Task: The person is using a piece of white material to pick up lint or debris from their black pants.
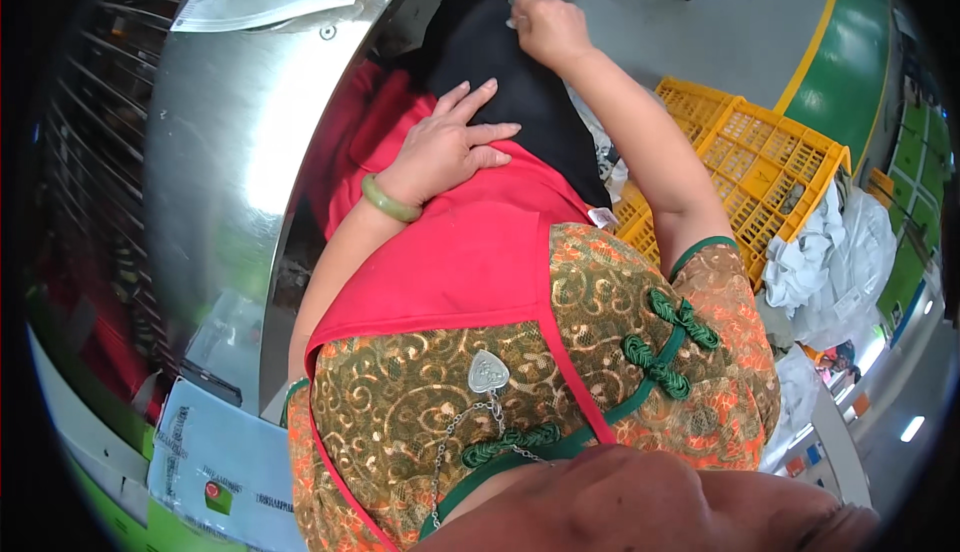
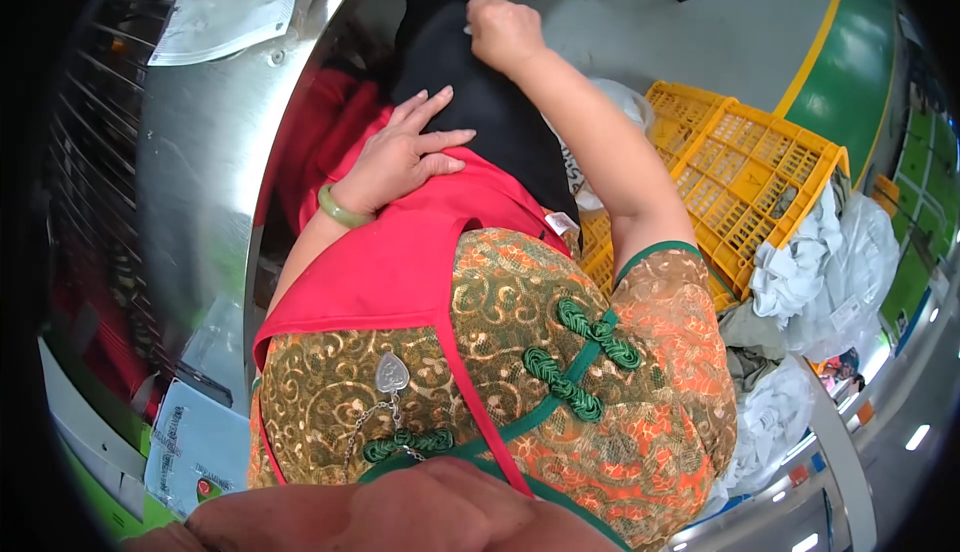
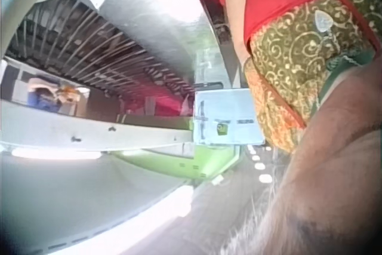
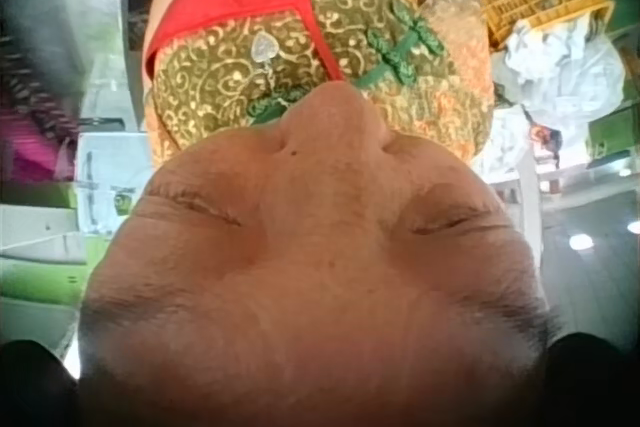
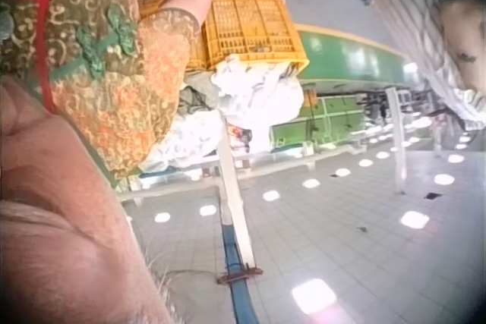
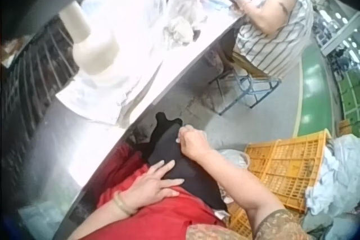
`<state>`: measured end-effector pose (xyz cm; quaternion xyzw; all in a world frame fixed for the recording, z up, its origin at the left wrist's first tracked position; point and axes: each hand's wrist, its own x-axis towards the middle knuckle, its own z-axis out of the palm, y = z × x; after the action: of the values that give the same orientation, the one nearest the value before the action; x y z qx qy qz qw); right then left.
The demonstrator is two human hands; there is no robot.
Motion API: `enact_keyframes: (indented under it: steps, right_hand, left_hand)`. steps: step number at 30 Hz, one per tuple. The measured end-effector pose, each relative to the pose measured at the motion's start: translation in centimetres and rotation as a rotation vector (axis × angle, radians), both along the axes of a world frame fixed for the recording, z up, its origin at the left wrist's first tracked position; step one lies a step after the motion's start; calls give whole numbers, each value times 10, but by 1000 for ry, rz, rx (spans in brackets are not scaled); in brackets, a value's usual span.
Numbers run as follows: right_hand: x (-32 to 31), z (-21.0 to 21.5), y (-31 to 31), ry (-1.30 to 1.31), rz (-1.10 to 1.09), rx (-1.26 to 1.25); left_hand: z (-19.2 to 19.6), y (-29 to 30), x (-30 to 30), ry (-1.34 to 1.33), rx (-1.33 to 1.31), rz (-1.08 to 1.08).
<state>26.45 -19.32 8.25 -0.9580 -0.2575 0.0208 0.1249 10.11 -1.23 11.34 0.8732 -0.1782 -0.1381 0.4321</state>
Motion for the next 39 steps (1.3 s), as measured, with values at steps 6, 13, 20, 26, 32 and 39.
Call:
enact_keyframes:
  steps: [6,13,20,26,32,39]
  right_hand:
    - [-12,38,-11,436,-164,281]
    - [-13,-3,-35,201,-247,29]
    - [-44,20,-30,435,-222,325]
    - [-15,-6,-34,309,-288,107]
    - [-40,25,-26,517,-298,354]
    - [-19,2,-38,417,-351,223]
  left_hand:
    - [-3,0,-3,26,-3,10]
    - [0,4,-1,42,-10,-21]
    - [-1,7,0,79,-21,1]
    - [-3,9,2,83,-35,-20]
    - [4,10,-2,112,-19,0]
    - [5,12,-2,147,-56,-10]
